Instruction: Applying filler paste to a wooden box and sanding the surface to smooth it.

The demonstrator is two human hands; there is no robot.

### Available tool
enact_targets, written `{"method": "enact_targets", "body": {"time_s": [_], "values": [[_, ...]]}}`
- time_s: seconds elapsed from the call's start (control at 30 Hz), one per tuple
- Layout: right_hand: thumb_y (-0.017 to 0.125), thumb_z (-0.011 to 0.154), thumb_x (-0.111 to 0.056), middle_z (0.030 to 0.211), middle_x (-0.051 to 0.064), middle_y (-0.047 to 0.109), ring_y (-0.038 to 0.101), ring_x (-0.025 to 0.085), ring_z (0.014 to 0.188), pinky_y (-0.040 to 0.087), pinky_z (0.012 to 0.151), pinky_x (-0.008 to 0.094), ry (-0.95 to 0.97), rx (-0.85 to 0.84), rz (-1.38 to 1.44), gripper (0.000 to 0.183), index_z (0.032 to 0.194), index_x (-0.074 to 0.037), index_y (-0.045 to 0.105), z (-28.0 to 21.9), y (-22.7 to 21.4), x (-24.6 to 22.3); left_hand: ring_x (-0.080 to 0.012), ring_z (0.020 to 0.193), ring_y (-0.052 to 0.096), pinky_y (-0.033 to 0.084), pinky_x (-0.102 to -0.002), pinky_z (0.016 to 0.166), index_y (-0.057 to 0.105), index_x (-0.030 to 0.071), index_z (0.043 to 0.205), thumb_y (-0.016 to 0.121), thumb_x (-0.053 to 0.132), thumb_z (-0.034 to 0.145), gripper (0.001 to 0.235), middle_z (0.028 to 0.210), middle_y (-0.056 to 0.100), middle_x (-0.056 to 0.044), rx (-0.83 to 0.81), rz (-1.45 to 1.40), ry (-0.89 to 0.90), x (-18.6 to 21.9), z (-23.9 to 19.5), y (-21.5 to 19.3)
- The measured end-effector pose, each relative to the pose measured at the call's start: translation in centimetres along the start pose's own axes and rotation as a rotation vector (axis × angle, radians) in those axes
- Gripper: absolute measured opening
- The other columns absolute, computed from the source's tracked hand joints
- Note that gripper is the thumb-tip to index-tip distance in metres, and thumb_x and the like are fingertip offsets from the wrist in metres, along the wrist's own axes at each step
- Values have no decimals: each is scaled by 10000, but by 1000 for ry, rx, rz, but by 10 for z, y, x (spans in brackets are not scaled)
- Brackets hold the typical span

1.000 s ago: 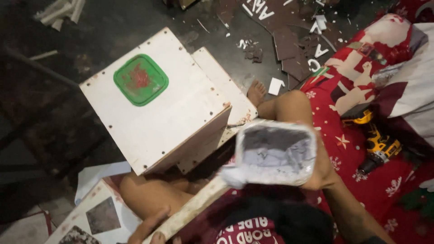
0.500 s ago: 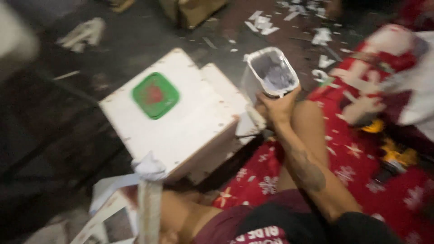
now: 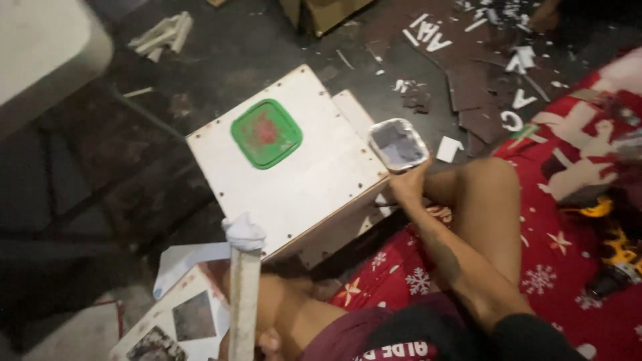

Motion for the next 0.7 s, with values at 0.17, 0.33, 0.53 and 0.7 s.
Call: {"method": "enact_targets", "body": {"time_s": [0.17, 0.33, 0.53, 0.7], "values": [[769, 793, -185, 1481, 282, 422, 545, 337, 1306, 419, 1129, 383, -244, -60, -70, 977, 1495, -3, 114, -3, 9, 13, -131, 646, 623, 451, -227, 660, 669, 53, 773, 606, 124, 952, 203, 734, 662, -50, -169, 210, -312, 38, -15, 17], [838, 769, -184, 1535, 297, 323, 444, 365, 1417, 360, 1193, 423, -341, -116, -37, 1078, 1524, 12, 93, -6, 6, 10, -149, 518, 574, 332, -239, 444, 656, 1, 713, 565, 109, 962, 287, 651, 640, -89, -242, 99, -220, 10, -3, 12], [792, 813, -185, 1357, 211, 564, 578, 308, 1241, 424, 1099, 370, -193, -350, -294, 760, 1437, -27, 387, 1, -5, 53, -221, 469, 546, 401, -299, 415, 506, -28, 940, 700, 94, 832, 253, 642, 625, -181, 182, -200, 1081, 55, 1, 114], [803, 849, -235, 1516, 239, 415, 514, 320, 1316, 359, 1112, 399, 47, -311, -403, 945, 1555, -6, 218, -22, -61, 49, -111, 348, 399, 267, -212, 304, 616, -154, 1197, 502, 583, 1016, 767, 625, 683, -169, 563, -207, 1748, 19, -44, 199]]}}
Point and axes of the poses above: each hand's wrist, its own z-axis towards the middle knuckle, its own y-axis out of the palm, x = y × z, the point moved 4 cm from there along z, towards the middle knuckle
